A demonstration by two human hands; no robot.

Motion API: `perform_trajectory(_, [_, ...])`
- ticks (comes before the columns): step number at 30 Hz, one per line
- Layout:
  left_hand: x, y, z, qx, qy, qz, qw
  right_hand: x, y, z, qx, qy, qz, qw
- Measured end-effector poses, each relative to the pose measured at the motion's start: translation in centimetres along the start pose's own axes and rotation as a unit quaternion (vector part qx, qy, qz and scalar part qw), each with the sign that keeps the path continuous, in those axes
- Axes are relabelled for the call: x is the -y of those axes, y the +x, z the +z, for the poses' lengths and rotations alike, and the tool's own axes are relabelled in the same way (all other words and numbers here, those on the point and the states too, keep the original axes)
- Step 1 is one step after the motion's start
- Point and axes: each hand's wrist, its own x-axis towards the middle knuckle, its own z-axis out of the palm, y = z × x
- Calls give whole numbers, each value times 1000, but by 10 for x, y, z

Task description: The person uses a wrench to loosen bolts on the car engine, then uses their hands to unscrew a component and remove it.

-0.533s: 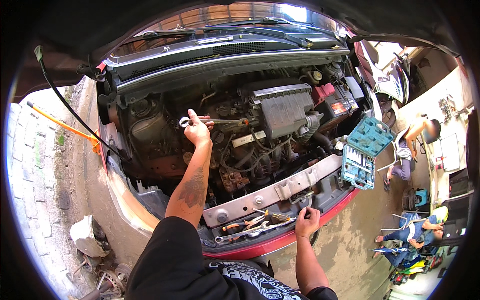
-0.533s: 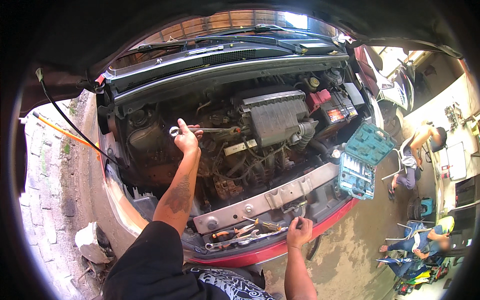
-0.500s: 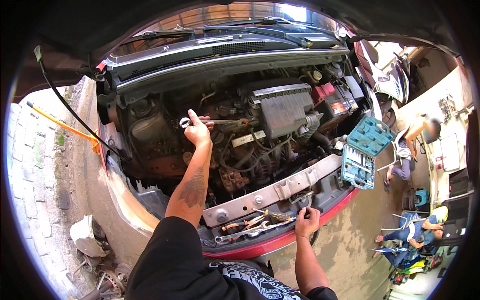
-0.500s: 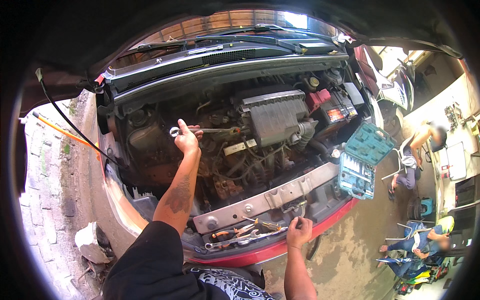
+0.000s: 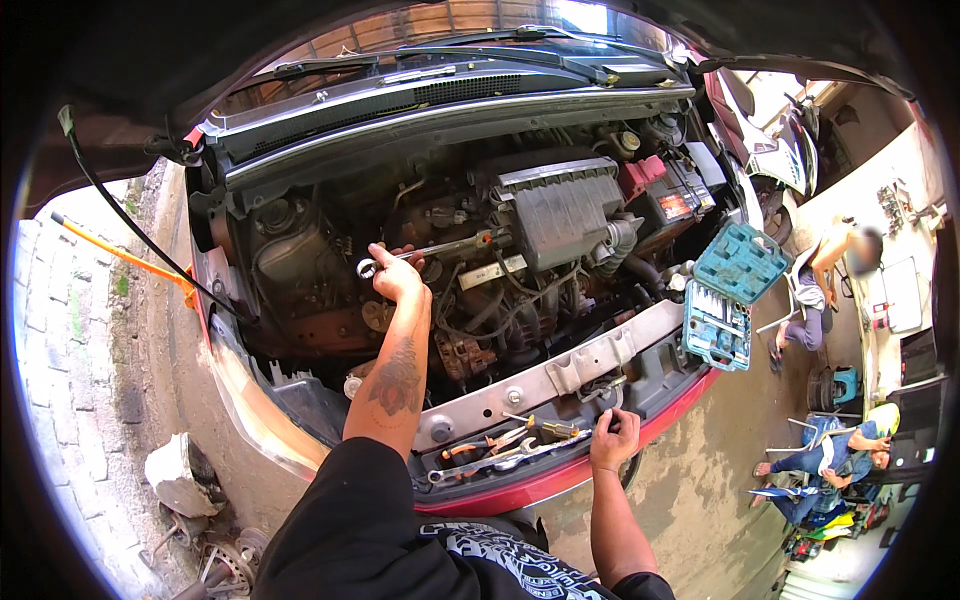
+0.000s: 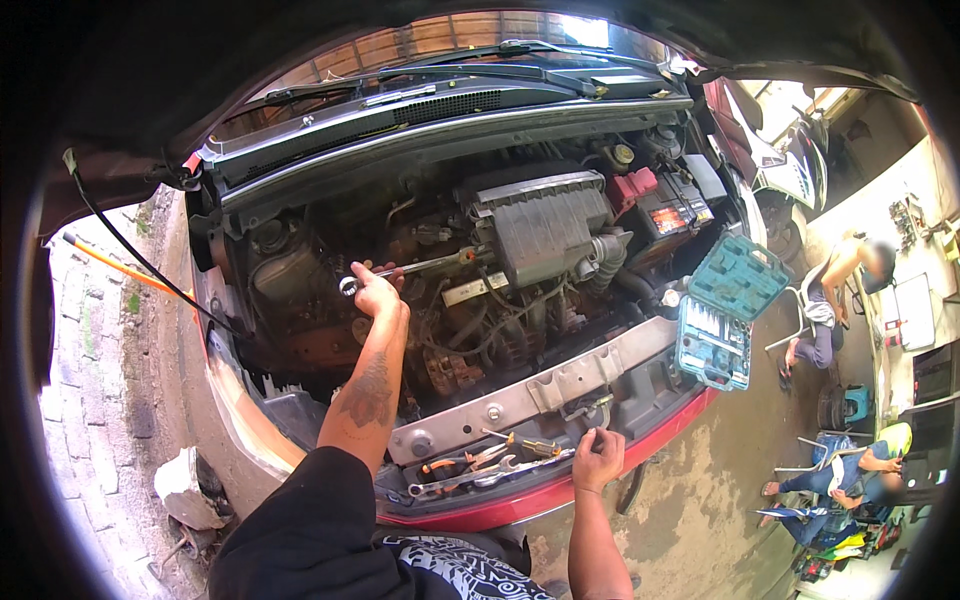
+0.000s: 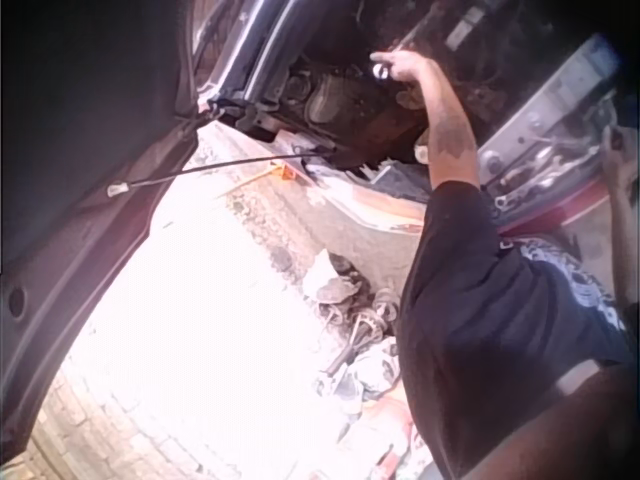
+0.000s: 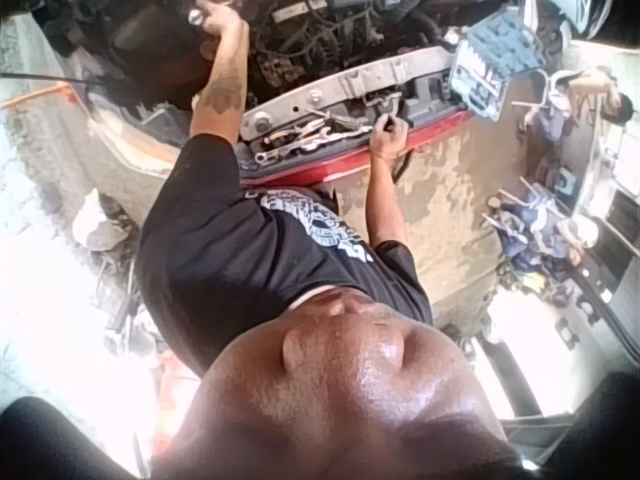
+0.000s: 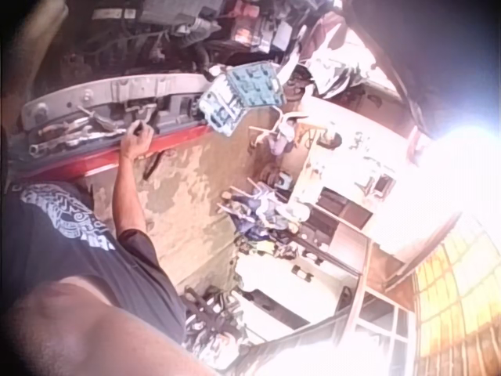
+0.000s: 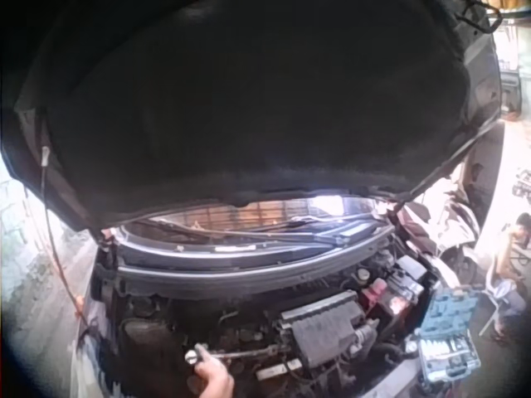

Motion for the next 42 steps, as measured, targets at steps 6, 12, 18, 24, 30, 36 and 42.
perform_trajectory(6, [0,36,-19,-9,-34,-110,993,6,1,1,2,3,5,1000])
perform_trajectory(12, [0,44,-29,64,-24,-66,996,3,-1,3,2,10,-3,1000])
perform_trajectory(18, [-33,6,-7,294,33,85,952,1,-1,0,-4,14,4,1000])
perform_trajectory(24, [-54,-25,41,390,136,153,898,3,1,0,-4,23,18,1000])
perform_trajectory(30, [-44,-46,58,398,189,229,868,0,-1,0,-10,26,27,999])
perform_trajectory(36, [-39,-65,71,389,227,261,854,3,-2,-1,-12,43,32,998])
perform_trajectory(42, [-31,-93,78,391,252,308,830,2,-1,0,-28,60,18,998])
